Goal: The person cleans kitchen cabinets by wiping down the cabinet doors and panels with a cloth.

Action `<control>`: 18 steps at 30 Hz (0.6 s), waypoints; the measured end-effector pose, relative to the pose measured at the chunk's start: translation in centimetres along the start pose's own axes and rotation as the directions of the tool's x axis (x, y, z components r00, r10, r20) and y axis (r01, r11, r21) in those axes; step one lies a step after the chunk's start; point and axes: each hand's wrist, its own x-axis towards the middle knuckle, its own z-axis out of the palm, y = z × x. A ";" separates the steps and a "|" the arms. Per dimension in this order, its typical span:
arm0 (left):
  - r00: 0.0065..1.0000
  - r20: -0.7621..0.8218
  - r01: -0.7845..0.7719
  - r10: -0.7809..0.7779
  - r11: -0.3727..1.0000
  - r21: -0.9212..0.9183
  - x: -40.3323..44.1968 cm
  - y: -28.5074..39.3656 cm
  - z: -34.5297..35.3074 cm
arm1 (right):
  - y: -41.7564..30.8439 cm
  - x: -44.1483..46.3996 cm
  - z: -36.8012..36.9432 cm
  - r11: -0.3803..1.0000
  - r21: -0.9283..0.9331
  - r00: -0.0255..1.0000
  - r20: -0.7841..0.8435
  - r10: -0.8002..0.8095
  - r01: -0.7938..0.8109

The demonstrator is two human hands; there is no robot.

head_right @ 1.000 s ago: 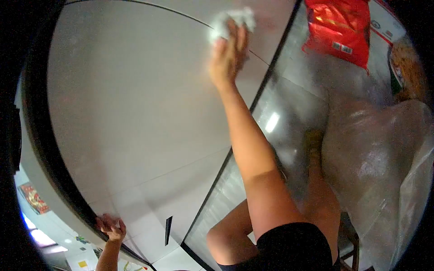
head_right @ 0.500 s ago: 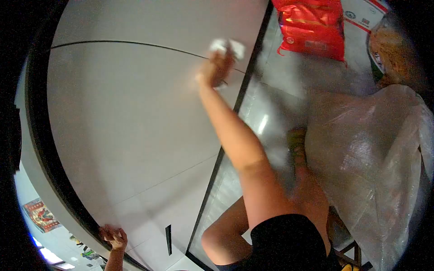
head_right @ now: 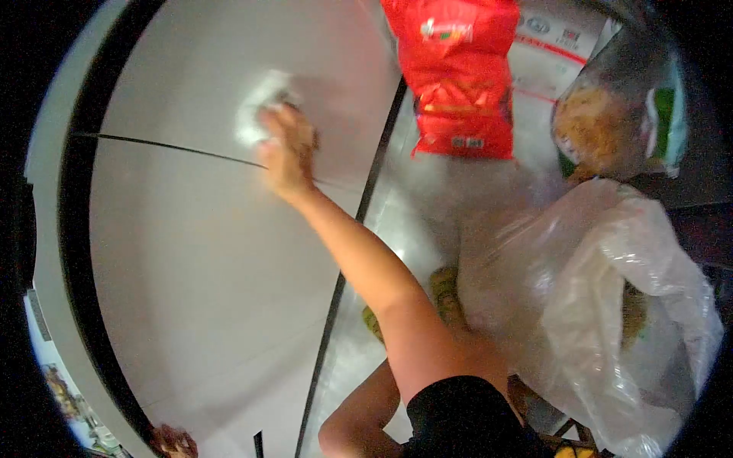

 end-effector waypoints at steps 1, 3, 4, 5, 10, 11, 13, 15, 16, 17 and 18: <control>0.984 0.093 -0.178 0.154 0.913 0.366 -2.0 2.4 3.6 | 2.9 -1.1 -0.8 0.976 -0.134 0.985 -0.002 0.174 -0.173; 0.912 0.242 -0.409 0.331 0.703 0.581 -2.4 3.5 4.6 | 7.5 -1.0 -4.3 0.883 -0.259 0.900 0.095 0.426 -0.391; 0.881 0.240 -0.471 0.407 0.725 0.502 -2.0 2.7 3.8 | 8.7 0.1 -6.0 0.819 -0.293 0.831 0.120 0.543 -0.493; 0.918 0.188 -0.397 0.351 0.832 0.388 -1.6 2.6 3.7 | 8.1 2.9 -7.7 0.803 -0.393 0.854 0.077 0.514 -0.448; 0.982 -0.086 0.109 -0.166 0.882 -0.458 3.7 2.4 2.5 | 10.6 20.0 -16.1 0.574 -0.467 0.735 -0.512 0.445 -0.673; 0.973 -0.098 0.133 -0.209 0.854 -0.503 4.1 2.6 2.6 | 9.8 22.5 -18.1 0.594 -0.426 0.711 -0.576 0.403 -0.682; 0.955 -0.109 0.169 -0.275 0.811 -0.560 4.5 2.7 2.8 | 10.5 26.1 -22.2 0.488 -0.628 0.795 -0.474 0.378 -0.606; 0.947 -0.116 0.179 -0.301 0.790 -0.586 4.6 2.9 3.0 | 16.1 29.2 -26.4 0.489 -0.725 0.840 -0.232 0.491 -0.485; 0.942 -0.117 0.186 -0.315 0.778 -0.601 4.7 3.1 3.1 | 18.3 29.9 -27.3 0.590 -0.678 0.864 -0.140 0.483 -0.439; 0.938 -0.118 0.191 -0.327 0.768 -0.611 4.6 3.2 3.0 | 18.4 30.4 -27.6 0.568 -0.679 0.830 -0.111 0.546 -0.465; 0.936 -0.112 0.197 -0.334 0.759 -0.620 4.4 3.2 3.1 | 17.8 30.2 -27.5 0.542 -0.682 0.787 -0.081 0.612 -0.491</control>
